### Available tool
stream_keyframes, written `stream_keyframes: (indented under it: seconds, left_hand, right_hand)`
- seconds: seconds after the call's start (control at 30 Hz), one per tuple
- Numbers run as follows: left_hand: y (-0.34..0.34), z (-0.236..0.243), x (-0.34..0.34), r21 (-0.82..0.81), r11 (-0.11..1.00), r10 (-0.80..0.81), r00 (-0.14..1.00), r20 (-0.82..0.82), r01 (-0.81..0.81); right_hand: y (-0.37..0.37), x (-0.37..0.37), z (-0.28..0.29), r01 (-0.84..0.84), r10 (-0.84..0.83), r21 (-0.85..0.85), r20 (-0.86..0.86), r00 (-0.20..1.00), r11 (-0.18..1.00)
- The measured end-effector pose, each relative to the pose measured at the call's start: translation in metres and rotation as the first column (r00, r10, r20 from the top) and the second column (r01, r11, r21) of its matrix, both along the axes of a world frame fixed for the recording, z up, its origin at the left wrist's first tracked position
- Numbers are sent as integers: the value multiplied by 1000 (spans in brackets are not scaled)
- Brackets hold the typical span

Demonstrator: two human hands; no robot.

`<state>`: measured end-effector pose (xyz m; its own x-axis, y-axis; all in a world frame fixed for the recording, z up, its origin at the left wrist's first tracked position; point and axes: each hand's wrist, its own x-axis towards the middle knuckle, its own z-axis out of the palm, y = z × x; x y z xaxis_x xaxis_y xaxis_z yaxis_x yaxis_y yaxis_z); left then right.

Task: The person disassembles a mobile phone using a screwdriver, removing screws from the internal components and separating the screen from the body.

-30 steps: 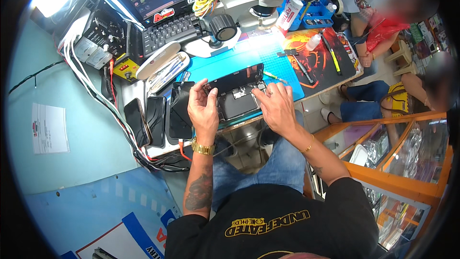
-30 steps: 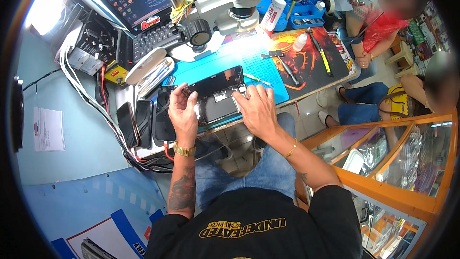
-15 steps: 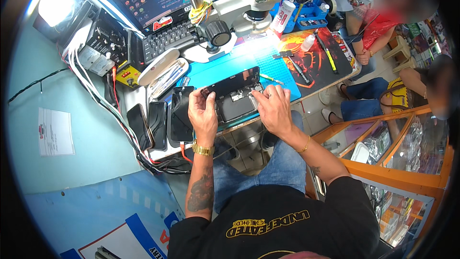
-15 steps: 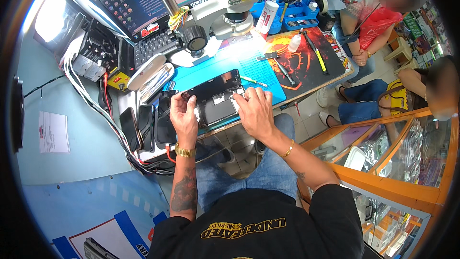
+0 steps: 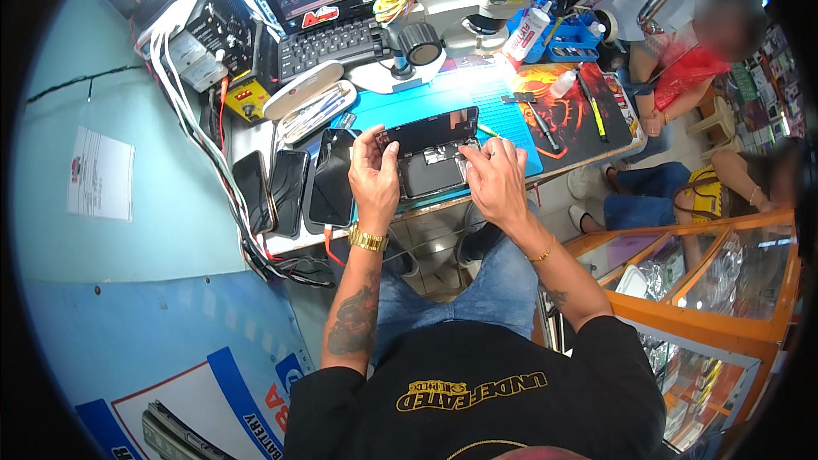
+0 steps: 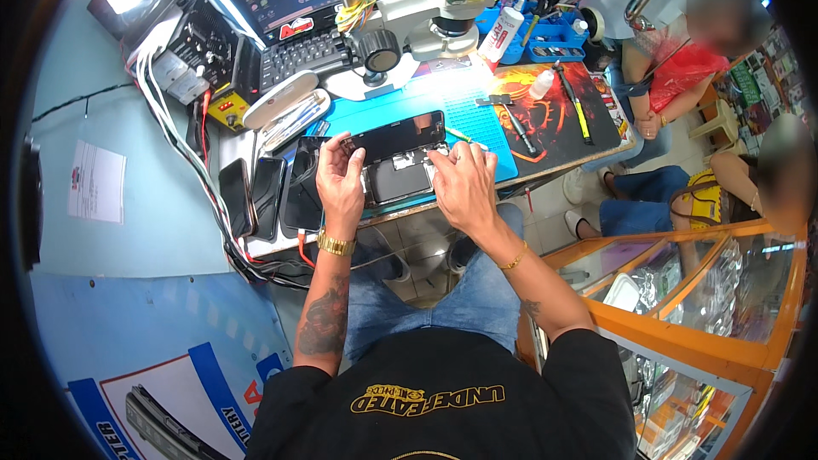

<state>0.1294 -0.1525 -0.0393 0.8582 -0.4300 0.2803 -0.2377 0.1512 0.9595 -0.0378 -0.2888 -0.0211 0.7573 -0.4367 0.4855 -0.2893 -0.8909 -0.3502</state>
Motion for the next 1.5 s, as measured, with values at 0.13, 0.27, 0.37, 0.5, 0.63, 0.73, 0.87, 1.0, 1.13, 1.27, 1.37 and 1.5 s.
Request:
stream_keyframes:
  seconds: [0.13, 0.27, 0.37, 0.5, 0.63, 0.73, 0.87, 1.0, 1.13, 1.27, 1.37, 1.5]
  left_hand:
    - [1, 8, -3, 87, 995, -43, 999, -22, 45]
    - [3, 9, -5, 80, 996, -32, 999, -39, 35]
    - [-3, 1, -4, 14, 1000, -20, 1000, -21, 21]
    - [-2, -2, -2, 27, 999, 18, 999, 27, -19]
    - [-1, -1, -3, 9, 1000, 4, 1000, -3, -4]
    - [-1, -4, -2, -5, 1000, -15, 1000, -25, 15]
    - [-1, -1, -4, -17, 1000, -14, 1000, -23, 14]
    - [-2, 3, -5, 7, 999, -45, 998, -31, 45]
    - [-1, -2, -1, -10, 1000, -25, 1000, -17, 25]
    - [-1, -3, -1, 1, 999, -43, 999, -25, 43]
    - [-3, -2, -1, 7, 999, -42, 999, -17, 42]
    - [0, 2, -4, 19, 999, -49, 998, -37, 50]
  right_hand:
    - [-1, 3, -5, 17, -17, -10, -14, 1000, 1000]
    - [2, 5, -6, 15, -15, -30, 0, 1000, 999]
    - [1, 1, -5, 17, -17, -49, -10, 1000, 999]
    - [2, 3, -5, 6, -7, -63, -10, 1000, 998]
    - [-1, 7, 0, -9, 7, -122, -16, 1000, 993]
    - [-1, 8, 1, -30, 24, -89, -64, 998, 996]
    - [3, 7, 7, -19, 14, -72, -67, 998, 997]
    - [22, 9, 15, -57, 54, -61, -44, 998, 997]
    - [36, 17, 20, -59, 60, 14, -197, 979, 998]
    - [43, 21, 24, -66, 77, 54, -245, 967, 996]
    - [48, 22, 23, -87, 93, 33, -250, 964, 996]
    - [47, 17, 23, -86, 100, 59, -279, 955, 994]
